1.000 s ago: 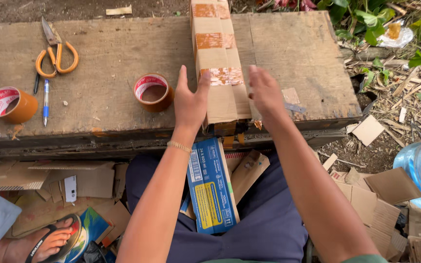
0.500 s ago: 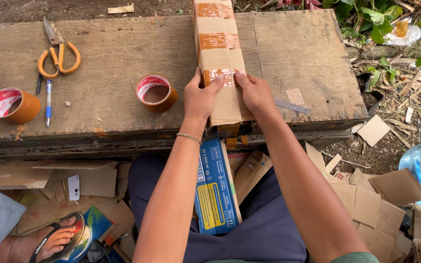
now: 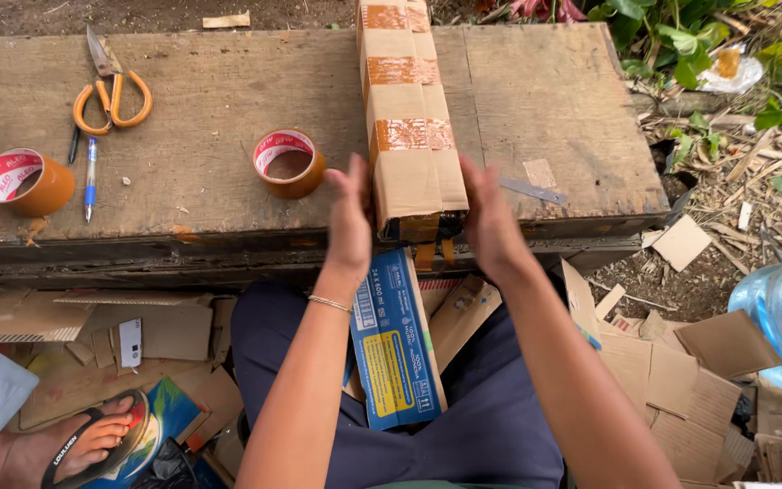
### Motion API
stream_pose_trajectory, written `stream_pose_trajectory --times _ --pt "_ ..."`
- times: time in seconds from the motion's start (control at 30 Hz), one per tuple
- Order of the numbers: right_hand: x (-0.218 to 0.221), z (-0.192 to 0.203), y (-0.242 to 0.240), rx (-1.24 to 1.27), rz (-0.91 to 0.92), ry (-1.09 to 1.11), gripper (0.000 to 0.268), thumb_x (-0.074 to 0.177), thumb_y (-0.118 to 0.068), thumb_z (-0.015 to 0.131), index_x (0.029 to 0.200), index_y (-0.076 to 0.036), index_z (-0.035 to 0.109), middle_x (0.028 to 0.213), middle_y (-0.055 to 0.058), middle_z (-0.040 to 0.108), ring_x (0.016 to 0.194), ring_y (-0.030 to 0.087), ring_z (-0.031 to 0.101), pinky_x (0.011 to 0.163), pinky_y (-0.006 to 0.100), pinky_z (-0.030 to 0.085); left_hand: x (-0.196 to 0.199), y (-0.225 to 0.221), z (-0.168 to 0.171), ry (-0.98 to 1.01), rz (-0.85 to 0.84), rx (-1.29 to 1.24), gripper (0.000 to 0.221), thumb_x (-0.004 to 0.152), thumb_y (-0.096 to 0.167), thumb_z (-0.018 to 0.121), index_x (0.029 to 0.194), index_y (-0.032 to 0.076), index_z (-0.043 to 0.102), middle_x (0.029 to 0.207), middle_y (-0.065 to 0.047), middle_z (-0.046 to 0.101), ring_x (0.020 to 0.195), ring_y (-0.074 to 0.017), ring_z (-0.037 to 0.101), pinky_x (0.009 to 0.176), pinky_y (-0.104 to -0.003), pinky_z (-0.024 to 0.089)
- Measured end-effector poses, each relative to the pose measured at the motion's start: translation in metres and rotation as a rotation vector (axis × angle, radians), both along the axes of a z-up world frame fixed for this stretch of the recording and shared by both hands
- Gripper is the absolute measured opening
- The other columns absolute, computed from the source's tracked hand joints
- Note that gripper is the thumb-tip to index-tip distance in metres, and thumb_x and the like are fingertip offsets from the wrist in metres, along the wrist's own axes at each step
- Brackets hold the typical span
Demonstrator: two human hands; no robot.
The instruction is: The person tapes a long cardboard box with brown packing tape. They smooth the tape along the edges and ends, then apply a final strip across the center of the box.
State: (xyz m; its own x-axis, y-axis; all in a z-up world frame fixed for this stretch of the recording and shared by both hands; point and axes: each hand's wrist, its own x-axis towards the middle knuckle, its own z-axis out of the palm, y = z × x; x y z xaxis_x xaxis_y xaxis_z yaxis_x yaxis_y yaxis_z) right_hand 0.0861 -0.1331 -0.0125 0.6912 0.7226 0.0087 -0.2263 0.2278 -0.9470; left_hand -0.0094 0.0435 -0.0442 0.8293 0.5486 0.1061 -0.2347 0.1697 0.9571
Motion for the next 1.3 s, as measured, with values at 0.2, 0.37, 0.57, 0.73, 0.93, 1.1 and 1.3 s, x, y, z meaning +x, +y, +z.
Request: stream_pose_trajectory --times 0.2,0.37,0.57,0.73,0.93,1.1,1.3 --pt "-0.013 -0.007 0.012 -0.094 -0.115 -0.29 0.078 0.108 -0.055 0.03 0.162 0.001 0.023 0.168 0.017 0.031 0.156 0.026 0.026 0.127 0.038 0.017 0.009 0.006 0.015 0.262 -0.064 0.176 0.107 0.092 0.078 0.02 0.16 -0.005 0.015 0.157 -0.025 0.045 0.151 -0.0323 0.038 0.121 -0.036 0.03" --pt "-0.007 -0.016 0.0 -0.029 -0.164 -0.267 0.069 0.111 -0.051 0.024 0.16 -0.002 0.029 0.166 0.013 0.035 0.155 0.02 0.029 0.126 0.034 0.02 0.001 0.0 0.023 0.312 0.128 0.289 0.1 0.1 0.071 0.023 0.161 -0.007 0.016 0.158 -0.027 0.04 0.15 -0.0338 0.035 0.122 -0.038 0.029" --pt "-0.058 -0.055 -0.023 -0.17 -0.746 -0.333 0.021 0.107 -0.014 0.062 0.12 0.001 0.067 0.098 0.002 0.065 0.082 0.008 0.057 0.07 0.024 0.048 -0.067 -0.079 -0.004 0.122 0.549 0.131 0.031 0.108 0.016 0.056 0.124 -0.007 0.07 0.114 -0.014 0.076 0.099 -0.0168 0.069 0.092 -0.03 0.056" --pt "-0.11 -0.074 -0.017 -0.195 -0.653 -0.145 0.019 0.099 -0.008 0.07 0.114 0.002 0.073 0.088 -0.001 0.068 0.073 0.004 0.058 0.062 0.02 0.047 -0.075 -0.109 -0.02 0.123 0.406 -0.038 0.031 0.1 0.01 0.065 0.124 -0.008 0.069 0.113 -0.011 0.075 0.096 -0.0107 0.071 0.085 -0.025 0.058" --pt "-0.12 -0.054 0.003 -0.162 -0.659 -0.05 0.028 0.097 -0.01 0.07 0.122 0.004 0.072 0.092 0.004 0.073 0.072 0.006 0.063 0.063 0.021 0.052 -0.071 -0.104 -0.004 0.139 0.427 0.127 0.035 0.097 0.014 0.068 0.127 -0.005 0.069 0.117 -0.011 0.074 0.095 -0.0122 0.071 0.083 -0.026 0.058" --pt "-0.12 -0.048 0.011 -0.127 -0.687 -0.015 0.032 0.097 -0.011 0.069 0.125 0.004 0.07 0.1 0.005 0.075 0.077 0.006 0.065 0.066 0.024 0.057 -0.066 -0.105 0.002 0.185 0.512 0.266 0.033 0.096 0.016 0.072 0.123 -0.003 0.072 0.114 -0.013 0.076 0.097 -0.0171 0.073 0.084 -0.029 0.059" --pt "-0.118 -0.044 0.014 -0.128 -0.696 -0.016 0.03 0.097 -0.011 0.069 0.123 0.004 0.07 0.104 0.006 0.076 0.081 0.008 0.068 0.068 0.024 0.058 -0.067 -0.107 0.011 0.218 0.537 0.36 0.031 0.094 0.016 0.073 0.121 0.0 0.073 0.113 -0.013 0.076 0.094 -0.0196 0.075 0.081 -0.031 0.06"
